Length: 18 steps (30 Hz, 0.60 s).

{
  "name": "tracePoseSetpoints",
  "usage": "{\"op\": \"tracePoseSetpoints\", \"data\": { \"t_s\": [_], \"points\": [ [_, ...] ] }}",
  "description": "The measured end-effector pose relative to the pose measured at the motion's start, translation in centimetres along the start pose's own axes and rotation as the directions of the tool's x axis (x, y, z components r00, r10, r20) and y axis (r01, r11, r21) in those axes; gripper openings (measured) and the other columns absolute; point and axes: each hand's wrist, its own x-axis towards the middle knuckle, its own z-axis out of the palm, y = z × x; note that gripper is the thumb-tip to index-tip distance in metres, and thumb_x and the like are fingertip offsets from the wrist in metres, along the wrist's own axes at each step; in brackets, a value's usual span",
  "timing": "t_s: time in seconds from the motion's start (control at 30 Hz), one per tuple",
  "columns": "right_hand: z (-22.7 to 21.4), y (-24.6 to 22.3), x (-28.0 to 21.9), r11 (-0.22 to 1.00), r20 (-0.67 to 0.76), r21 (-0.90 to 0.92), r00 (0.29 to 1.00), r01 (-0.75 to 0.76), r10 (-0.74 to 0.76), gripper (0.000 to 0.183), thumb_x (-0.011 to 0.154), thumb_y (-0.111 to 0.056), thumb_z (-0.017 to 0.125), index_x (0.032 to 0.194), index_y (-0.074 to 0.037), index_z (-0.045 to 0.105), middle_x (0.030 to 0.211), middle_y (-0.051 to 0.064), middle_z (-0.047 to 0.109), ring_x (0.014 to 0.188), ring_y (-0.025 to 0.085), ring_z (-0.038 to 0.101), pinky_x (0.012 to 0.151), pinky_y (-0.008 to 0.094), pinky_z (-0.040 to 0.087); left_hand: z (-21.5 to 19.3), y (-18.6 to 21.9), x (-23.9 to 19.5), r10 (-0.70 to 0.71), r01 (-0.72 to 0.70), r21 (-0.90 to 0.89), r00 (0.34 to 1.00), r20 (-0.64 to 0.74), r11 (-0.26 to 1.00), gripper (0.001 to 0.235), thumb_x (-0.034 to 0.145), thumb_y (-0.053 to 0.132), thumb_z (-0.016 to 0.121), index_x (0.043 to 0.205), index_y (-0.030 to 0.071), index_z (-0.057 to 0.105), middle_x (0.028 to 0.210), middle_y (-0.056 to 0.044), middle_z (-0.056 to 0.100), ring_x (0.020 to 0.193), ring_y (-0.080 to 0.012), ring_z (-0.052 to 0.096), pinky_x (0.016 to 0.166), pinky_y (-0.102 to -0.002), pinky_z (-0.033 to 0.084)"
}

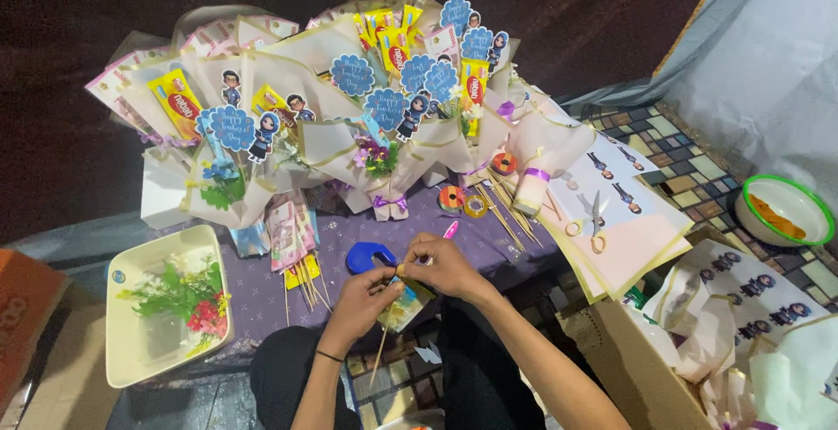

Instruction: The person assembles gift bouquets by attaching snack packets to wooden skewers using blue tape. They then insert the skewers into a white paper-wrapped bouquet base and adjust the arrangement.

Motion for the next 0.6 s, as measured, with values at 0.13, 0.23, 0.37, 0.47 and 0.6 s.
{"op": "tracePoseSetpoints", "data": {
  "t_s": [0.13, 0.23, 0.37, 0.47, 0.6],
  "points": [
    [-0.1, -2.5, -0.1, 0.990, 0.011, -0.013, 0.990, -0.142, 0.142, 0.010, 0.072, -0.011, 0.066, 0.066, -0.003, 0.062, 0.074, -0.001, 0.049, 0.064, 0.011, 0.045, 0.058, 0.022, 0.037, 0.4, 0.3, -0.2, 0.015, -0.008, 0.113, 0.998, -0.055, 0.994, 0.027, 0.074, 0.014, 0.062, 0.097, 0.000, 0.066, 0.070, -0.003, 0.063, 0.053, -0.0084, 0.049, 0.048, -0.022, 0.041],
    [-0.3, -2.4, -0.2, 0.998, 0.017, -0.008, 0.998, -0.067, 0.067, 0.010, 0.073, -0.011, 0.064, 0.079, -0.003, 0.066, 0.076, 0.001, 0.054, 0.066, 0.011, 0.048, 0.060, 0.023, 0.039, 0.4, -0.6, -0.1, 0.025, -0.018, 0.060, 0.993, -0.118, 0.998, 0.022, 0.075, 0.010, 0.061, 0.093, 0.000, 0.066, 0.069, -0.002, 0.063, 0.055, -0.0076, 0.048, 0.049, -0.020, 0.040],
    [-1.1, -3.1, -0.4, 0.993, 0.040, 0.098, 0.998, -0.059, 0.055, 0.043, 0.077, -0.007, 0.058, 0.120, -0.013, 0.054, 0.079, 0.000, 0.055, 0.063, 0.009, 0.040, 0.058, 0.021, 0.035, 0.3, -0.4, -0.1, -0.011, 0.026, 0.087, 0.986, -0.165, 0.996, 0.022, 0.075, 0.010, 0.061, 0.092, -0.001, 0.065, 0.067, -0.004, 0.064, 0.054, -0.0089, 0.052, 0.050, -0.021, 0.043],
    [-1.0, -3.0, -0.5, 0.968, 0.059, 0.229, 0.994, -0.102, 0.091, 0.053, 0.077, -0.004, 0.056, 0.128, -0.010, 0.046, 0.077, 0.000, 0.055, 0.065, 0.008, 0.042, 0.060, 0.020, 0.035, 0.5, -0.6, -0.1, -0.013, 0.035, 0.113, 0.982, -0.187, 0.993, 0.022, 0.075, 0.013, 0.061, 0.092, -0.001, 0.066, 0.066, -0.003, 0.064, 0.053, -0.0090, 0.052, 0.050, -0.021, 0.043],
    [-0.7, -2.6, -0.6, 0.916, 0.092, 0.363, 0.985, -0.167, 0.144, 0.046, 0.077, 0.000, 0.055, 0.123, -0.003, 0.048, 0.077, 0.002, 0.056, 0.068, 0.008, 0.048, 0.062, 0.020, 0.037, 0.8, -1.0, 0.0, 0.040, -0.021, 0.085, 0.973, -0.226, 0.996, 0.022, 0.073, 0.012, 0.063, 0.090, -0.002, 0.065, 0.069, -0.004, 0.065, 0.057, -0.0097, 0.054, 0.054, -0.021, 0.045]
  ]
}}
